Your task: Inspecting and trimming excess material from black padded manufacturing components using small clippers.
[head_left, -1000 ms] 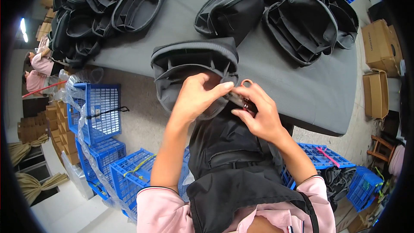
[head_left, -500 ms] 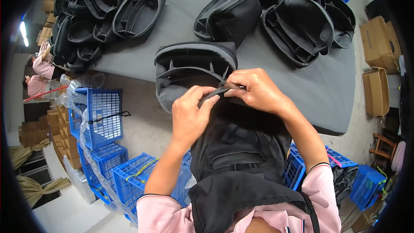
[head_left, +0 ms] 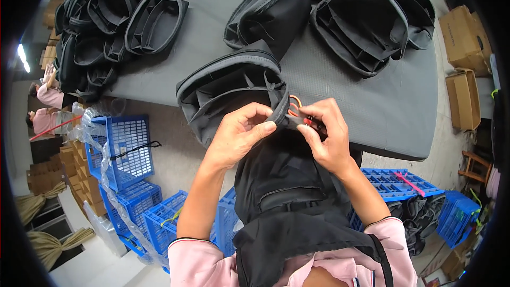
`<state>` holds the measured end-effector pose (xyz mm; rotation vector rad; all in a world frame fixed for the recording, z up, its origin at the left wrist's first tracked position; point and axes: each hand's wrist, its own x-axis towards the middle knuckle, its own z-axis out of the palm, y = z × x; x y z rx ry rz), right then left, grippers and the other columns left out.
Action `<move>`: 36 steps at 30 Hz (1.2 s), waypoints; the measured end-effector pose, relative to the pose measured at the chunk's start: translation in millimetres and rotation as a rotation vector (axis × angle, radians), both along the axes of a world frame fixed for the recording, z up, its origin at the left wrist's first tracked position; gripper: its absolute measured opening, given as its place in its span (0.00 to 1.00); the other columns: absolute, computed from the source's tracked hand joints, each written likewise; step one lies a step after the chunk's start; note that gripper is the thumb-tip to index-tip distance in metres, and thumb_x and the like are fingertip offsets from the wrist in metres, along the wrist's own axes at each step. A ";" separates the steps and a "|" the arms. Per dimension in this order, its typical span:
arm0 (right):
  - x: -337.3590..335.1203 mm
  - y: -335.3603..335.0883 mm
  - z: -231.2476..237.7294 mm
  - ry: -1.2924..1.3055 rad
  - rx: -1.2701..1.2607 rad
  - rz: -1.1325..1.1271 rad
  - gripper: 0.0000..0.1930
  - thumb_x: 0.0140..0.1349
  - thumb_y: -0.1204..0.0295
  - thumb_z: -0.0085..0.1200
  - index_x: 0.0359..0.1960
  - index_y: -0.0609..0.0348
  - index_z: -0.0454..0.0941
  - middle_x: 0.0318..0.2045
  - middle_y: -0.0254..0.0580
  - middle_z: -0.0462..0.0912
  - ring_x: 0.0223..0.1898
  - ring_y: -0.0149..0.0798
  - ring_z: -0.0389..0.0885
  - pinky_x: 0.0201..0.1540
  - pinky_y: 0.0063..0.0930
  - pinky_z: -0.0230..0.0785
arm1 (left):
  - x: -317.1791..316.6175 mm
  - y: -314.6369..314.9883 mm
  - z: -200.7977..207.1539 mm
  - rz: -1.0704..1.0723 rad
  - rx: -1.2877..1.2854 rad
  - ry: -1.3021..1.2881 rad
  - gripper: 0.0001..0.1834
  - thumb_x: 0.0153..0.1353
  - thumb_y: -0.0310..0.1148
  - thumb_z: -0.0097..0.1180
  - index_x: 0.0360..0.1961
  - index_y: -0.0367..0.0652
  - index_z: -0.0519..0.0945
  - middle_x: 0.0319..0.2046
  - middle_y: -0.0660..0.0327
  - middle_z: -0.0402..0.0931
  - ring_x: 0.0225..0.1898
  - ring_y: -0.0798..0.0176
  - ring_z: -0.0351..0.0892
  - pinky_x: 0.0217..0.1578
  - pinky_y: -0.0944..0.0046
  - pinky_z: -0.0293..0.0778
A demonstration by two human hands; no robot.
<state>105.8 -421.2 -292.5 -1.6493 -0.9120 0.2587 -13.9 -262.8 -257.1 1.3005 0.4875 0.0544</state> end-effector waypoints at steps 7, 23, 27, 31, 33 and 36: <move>6.4 3.1 2.9 -0.283 0.073 0.071 0.14 0.45 0.79 0.63 0.36 0.62 0.78 0.27 0.42 0.76 0.23 0.37 0.75 0.25 0.25 0.68 | 3.0 -2.2 -0.6 0.014 -0.061 0.019 0.08 0.58 0.25 0.57 0.38 0.38 0.75 0.32 0.67 0.74 0.35 0.76 0.71 0.38 0.74 0.68; 6.7 -6.5 3.0 0.592 0.123 0.106 0.06 0.54 0.81 0.55 0.35 0.66 0.77 0.30 0.37 0.72 0.26 0.27 0.73 0.29 0.18 0.67 | 5.2 -7.2 10.6 -0.020 -0.076 0.081 0.08 0.59 0.30 0.57 0.37 0.40 0.73 0.30 0.70 0.70 0.32 0.78 0.65 0.34 0.76 0.63; 3.7 -2.9 -0.7 0.732 0.257 0.137 0.08 0.58 0.80 0.53 0.39 0.66 0.73 0.32 0.34 0.71 0.29 0.25 0.74 0.31 0.17 0.68 | 12.1 -9.3 13.1 -0.083 0.020 0.079 0.11 0.58 0.34 0.59 0.36 0.41 0.72 0.29 0.71 0.68 0.32 0.78 0.65 0.34 0.76 0.62; -3.8 2.8 -0.4 0.788 0.327 0.214 0.08 0.58 0.81 0.51 0.40 0.65 0.71 0.35 0.35 0.71 0.31 0.26 0.76 0.36 0.19 0.70 | 18.5 -13.2 19.0 -0.112 0.144 0.165 0.14 0.57 0.38 0.60 0.31 0.36 0.77 0.27 0.68 0.72 0.29 0.76 0.66 0.30 0.75 0.63; -3.8 2.0 2.9 0.799 0.352 0.216 0.09 0.58 0.83 0.50 0.40 0.65 0.71 0.36 0.36 0.71 0.32 0.28 0.77 0.38 0.21 0.71 | 26.6 -21.6 29.9 -0.018 0.109 0.125 0.15 0.57 0.38 0.59 0.29 0.34 0.78 0.25 0.67 0.74 0.27 0.76 0.67 0.28 0.74 0.62; -9.8 -6.5 2.9 0.758 0.375 0.095 0.09 0.57 0.83 0.52 0.41 0.66 0.72 0.36 0.37 0.72 0.32 0.30 0.78 0.39 0.22 0.71 | 21.6 -18.1 31.5 0.134 0.060 0.109 0.11 0.57 0.32 0.55 0.32 0.32 0.79 0.28 0.66 0.76 0.29 0.76 0.71 0.32 0.74 0.66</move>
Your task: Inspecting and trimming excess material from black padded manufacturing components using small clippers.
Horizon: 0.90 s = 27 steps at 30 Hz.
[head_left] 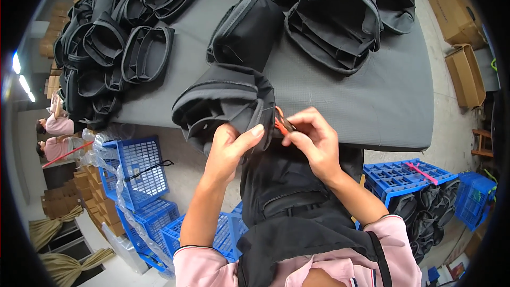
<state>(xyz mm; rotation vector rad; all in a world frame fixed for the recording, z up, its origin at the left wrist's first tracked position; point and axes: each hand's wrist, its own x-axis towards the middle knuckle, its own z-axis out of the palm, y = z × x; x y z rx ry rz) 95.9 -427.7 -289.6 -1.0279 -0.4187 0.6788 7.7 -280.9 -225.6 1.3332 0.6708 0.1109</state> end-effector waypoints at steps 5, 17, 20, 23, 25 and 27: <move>2.1 2.8 0.4 -0.210 -0.122 -0.055 0.10 0.54 0.81 0.56 0.39 0.65 0.75 0.35 0.36 0.72 0.33 0.27 0.75 0.35 0.19 0.68 | -6.7 4.5 2.7 0.038 -0.160 -0.053 0.10 0.55 0.27 0.52 0.36 0.32 0.79 0.31 0.63 0.78 0.33 0.73 0.74 0.35 0.73 0.68; 12.5 27.5 22.1 -0.718 -0.122 -0.236 0.14 0.45 0.81 0.63 0.36 0.62 0.78 0.27 0.41 0.76 0.26 0.36 0.76 0.37 0.27 0.72 | -14.4 10.7 -0.9 0.006 -0.207 -0.008 0.12 0.55 0.29 0.54 0.38 0.33 0.78 0.33 0.63 0.78 0.34 0.72 0.74 0.37 0.72 0.68; 11.3 28.8 20.9 -0.736 -0.138 -0.281 0.14 0.44 0.81 0.63 0.36 0.61 0.79 0.26 0.41 0.76 0.23 0.37 0.76 0.37 0.28 0.73 | -10.9 6.2 2.6 0.033 -0.197 -0.033 0.12 0.55 0.29 0.54 0.38 0.33 0.79 0.32 0.63 0.78 0.33 0.72 0.75 0.36 0.72 0.68; 10.3 28.4 20.3 -0.751 -0.133 -0.302 0.14 0.44 0.81 0.63 0.36 0.60 0.79 0.26 0.40 0.76 0.22 0.37 0.76 0.38 0.27 0.73 | -10.3 4.7 3.6 0.030 -0.196 -0.035 0.12 0.55 0.29 0.54 0.38 0.33 0.79 0.32 0.63 0.78 0.33 0.73 0.75 0.36 0.72 0.68; 10.0 27.6 19.1 -0.734 -0.142 -0.300 0.14 0.44 0.81 0.63 0.35 0.60 0.79 0.26 0.40 0.76 0.23 0.37 0.76 0.39 0.27 0.73 | -9.9 3.4 5.0 0.030 -0.196 -0.041 0.11 0.55 0.29 0.54 0.37 0.33 0.79 0.32 0.63 0.78 0.33 0.73 0.75 0.36 0.72 0.68; 10.7 26.5 15.7 -0.745 -0.127 -0.287 0.14 0.45 0.82 0.62 0.36 0.62 0.79 0.28 0.39 0.76 0.28 0.33 0.74 0.31 0.23 0.67 | -10.2 3.2 4.1 0.029 -0.197 -0.048 0.11 0.55 0.28 0.53 0.37 0.33 0.78 0.32 0.63 0.78 0.34 0.73 0.75 0.36 0.72 0.68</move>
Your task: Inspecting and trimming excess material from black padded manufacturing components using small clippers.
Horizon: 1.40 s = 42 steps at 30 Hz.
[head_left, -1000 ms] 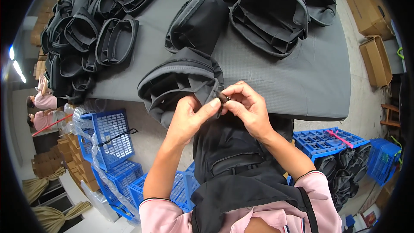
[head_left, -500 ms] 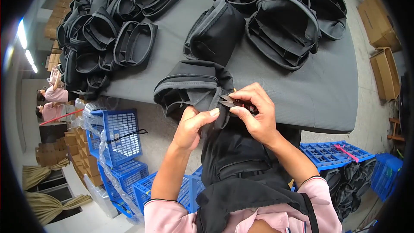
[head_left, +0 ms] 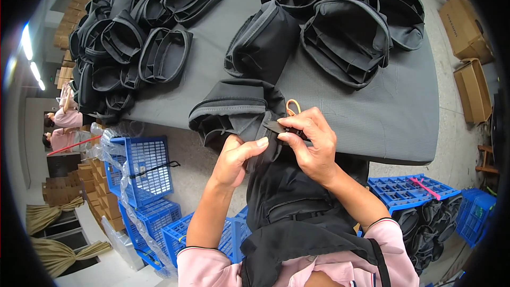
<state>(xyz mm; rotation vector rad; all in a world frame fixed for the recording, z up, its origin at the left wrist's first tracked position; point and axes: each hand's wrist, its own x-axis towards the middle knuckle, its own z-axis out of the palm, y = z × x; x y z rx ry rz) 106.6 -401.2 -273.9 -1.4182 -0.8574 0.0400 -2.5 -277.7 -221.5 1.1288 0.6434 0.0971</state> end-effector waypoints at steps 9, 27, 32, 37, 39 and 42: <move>2.8 -17.6 18.8 0.035 -0.042 0.090 0.17 0.45 0.76 0.65 0.37 0.63 0.75 0.29 0.39 0.73 0.27 0.34 0.70 0.32 0.24 0.65 | 37.4 -6.3 31.5 0.404 -0.089 -0.208 0.10 0.64 0.33 0.50 0.35 0.37 0.78 0.34 0.64 0.79 0.36 0.71 0.77 0.39 0.69 0.71; 13.6 70.0 27.2 0.128 -0.044 0.173 0.10 0.51 0.81 0.59 0.34 0.63 0.72 0.20 0.33 0.73 0.21 0.22 0.69 0.24 0.19 0.64 | 13.6 44.6 69.7 0.644 -0.178 -0.640 0.15 0.67 0.38 0.44 0.46 0.37 0.71 0.45 0.57 0.72 0.49 0.61 0.71 0.58 0.53 0.65; 18.6 63.6 57.4 0.618 -0.107 0.433 0.08 0.55 0.74 0.61 0.29 0.63 0.73 0.17 0.27 0.73 0.14 0.18 0.65 0.14 0.14 0.54 | 7.9 52.6 32.3 0.301 0.321 -0.165 0.10 0.65 0.32 0.47 0.41 0.36 0.72 0.38 0.60 0.75 0.40 0.67 0.73 0.46 0.65 0.69; 34.3 75.8 29.2 0.773 -0.266 0.536 0.11 0.57 0.64 0.60 0.29 0.58 0.75 0.17 0.24 0.70 0.13 0.15 0.60 0.14 0.10 0.51 | -1.7 65.5 -8.7 -0.109 0.181 0.183 0.15 0.63 0.39 0.52 0.42 0.37 0.70 0.35 0.59 0.75 0.32 0.69 0.75 0.36 0.71 0.70; 34.6 71.7 25.9 0.763 -0.262 0.501 0.11 0.59 0.63 0.58 0.29 0.58 0.76 0.17 0.23 0.70 0.12 0.16 0.60 0.14 0.10 0.51 | 3.3 60.5 -0.8 -0.059 0.174 0.129 0.18 0.62 0.43 0.54 0.40 0.36 0.71 0.31 0.59 0.75 0.29 0.70 0.75 0.31 0.74 0.70; 32.0 68.7 20.9 0.779 -0.213 0.518 0.11 0.62 0.65 0.53 0.27 0.59 0.75 0.18 0.26 0.71 0.15 0.17 0.63 0.16 0.13 0.55 | 10.6 59.1 -6.3 -0.105 0.412 0.199 0.25 0.56 0.48 0.60 0.37 0.33 0.72 0.30 0.57 0.75 0.28 0.68 0.76 0.29 0.70 0.72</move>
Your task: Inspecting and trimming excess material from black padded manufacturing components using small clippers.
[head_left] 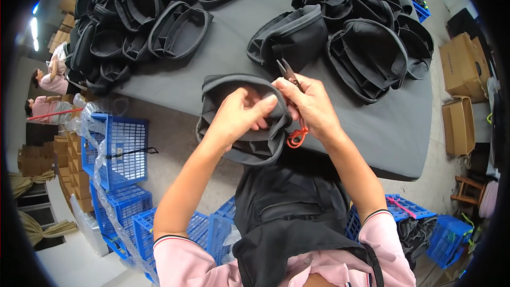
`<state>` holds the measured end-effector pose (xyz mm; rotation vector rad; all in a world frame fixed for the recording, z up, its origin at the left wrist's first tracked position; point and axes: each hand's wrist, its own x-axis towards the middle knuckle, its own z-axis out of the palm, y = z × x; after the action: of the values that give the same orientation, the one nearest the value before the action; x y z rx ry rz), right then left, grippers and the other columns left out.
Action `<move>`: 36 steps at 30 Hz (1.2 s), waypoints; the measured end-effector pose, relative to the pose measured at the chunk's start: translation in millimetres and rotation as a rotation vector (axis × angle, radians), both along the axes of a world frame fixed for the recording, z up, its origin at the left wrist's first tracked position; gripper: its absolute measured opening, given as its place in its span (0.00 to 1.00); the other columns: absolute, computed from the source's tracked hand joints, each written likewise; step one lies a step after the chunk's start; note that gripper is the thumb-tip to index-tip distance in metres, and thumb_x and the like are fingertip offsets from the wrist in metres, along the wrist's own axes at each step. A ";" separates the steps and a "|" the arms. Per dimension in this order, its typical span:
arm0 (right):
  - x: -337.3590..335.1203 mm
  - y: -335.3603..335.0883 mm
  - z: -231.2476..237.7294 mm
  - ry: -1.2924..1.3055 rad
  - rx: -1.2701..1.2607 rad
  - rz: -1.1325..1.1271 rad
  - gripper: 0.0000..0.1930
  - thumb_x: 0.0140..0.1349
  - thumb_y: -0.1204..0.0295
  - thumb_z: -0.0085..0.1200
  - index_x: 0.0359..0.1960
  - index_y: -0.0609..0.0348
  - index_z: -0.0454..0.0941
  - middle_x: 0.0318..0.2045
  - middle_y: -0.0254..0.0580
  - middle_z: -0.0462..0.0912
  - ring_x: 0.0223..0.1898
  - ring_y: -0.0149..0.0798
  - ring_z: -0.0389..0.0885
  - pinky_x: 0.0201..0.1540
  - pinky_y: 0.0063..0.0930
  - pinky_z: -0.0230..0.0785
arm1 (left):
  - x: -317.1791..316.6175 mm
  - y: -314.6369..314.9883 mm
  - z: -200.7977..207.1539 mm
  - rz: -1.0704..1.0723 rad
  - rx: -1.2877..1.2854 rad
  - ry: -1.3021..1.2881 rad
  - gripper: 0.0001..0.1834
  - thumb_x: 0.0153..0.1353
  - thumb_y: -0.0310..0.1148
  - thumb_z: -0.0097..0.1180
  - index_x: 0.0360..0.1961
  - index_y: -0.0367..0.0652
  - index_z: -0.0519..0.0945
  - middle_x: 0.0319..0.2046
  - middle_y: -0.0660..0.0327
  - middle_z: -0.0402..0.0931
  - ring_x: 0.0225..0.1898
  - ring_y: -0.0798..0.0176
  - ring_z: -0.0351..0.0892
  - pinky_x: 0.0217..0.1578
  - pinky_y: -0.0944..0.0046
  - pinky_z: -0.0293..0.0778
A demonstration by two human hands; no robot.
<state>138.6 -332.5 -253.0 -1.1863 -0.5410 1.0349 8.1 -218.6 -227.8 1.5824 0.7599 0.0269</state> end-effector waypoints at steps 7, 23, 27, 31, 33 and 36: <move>-18.2 -48.4 -13.5 -0.380 -0.055 -0.301 0.09 0.62 0.74 0.50 0.43 0.63 0.74 0.27 0.35 0.77 0.24 0.24 0.74 0.29 0.18 0.67 | 14.9 -10.7 -4.0 0.066 0.244 0.047 0.25 0.52 0.48 0.64 0.31 0.34 0.72 0.24 0.58 0.76 0.25 0.70 0.76 0.27 0.70 0.74; -18.9 -63.6 -30.7 -0.768 -0.025 -0.309 0.13 0.51 0.77 0.60 0.38 0.63 0.75 0.30 0.41 0.79 0.27 0.36 0.77 0.33 0.26 0.68 | 14.4 -14.6 -10.5 0.099 0.196 -0.018 0.24 0.53 0.47 0.63 0.31 0.34 0.72 0.24 0.59 0.76 0.25 0.71 0.75 0.26 0.70 0.74; -17.4 -59.4 -38.6 -1.072 0.035 -0.396 0.14 0.48 0.77 0.61 0.38 0.60 0.75 0.28 0.39 0.79 0.25 0.39 0.77 0.28 0.28 0.65 | 14.6 -14.2 -11.6 0.101 0.185 -0.023 0.24 0.53 0.47 0.63 0.30 0.34 0.72 0.24 0.59 0.76 0.25 0.71 0.75 0.26 0.71 0.73; -18.5 -57.2 -39.6 -1.259 0.064 -0.453 0.14 0.48 0.77 0.61 0.38 0.57 0.75 0.27 0.37 0.80 0.26 0.37 0.77 0.25 0.27 0.60 | 14.5 -14.6 -11.3 0.105 0.181 -0.021 0.23 0.53 0.47 0.64 0.28 0.35 0.73 0.23 0.61 0.76 0.23 0.72 0.74 0.25 0.72 0.72; -18.5 -57.1 -40.1 -1.296 0.058 -0.462 0.14 0.48 0.77 0.61 0.39 0.57 0.75 0.27 0.37 0.80 0.25 0.37 0.77 0.25 0.27 0.60 | 14.0 -14.1 -12.8 0.102 0.183 -0.023 0.23 0.53 0.48 0.64 0.27 0.35 0.73 0.22 0.61 0.76 0.23 0.72 0.74 0.25 0.72 0.71; -17.1 -59.3 -40.3 -1.320 0.046 -0.454 0.14 0.48 0.77 0.61 0.38 0.57 0.75 0.27 0.36 0.80 0.26 0.36 0.77 0.25 0.27 0.60 | 14.6 -14.6 -13.9 0.086 0.212 0.006 0.23 0.53 0.48 0.63 0.26 0.36 0.73 0.21 0.62 0.75 0.22 0.73 0.73 0.24 0.73 0.70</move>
<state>121.5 -391.8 -293.4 -1.7564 -1.2042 -0.2782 22.7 -233.3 -241.7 1.7501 0.8514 0.1701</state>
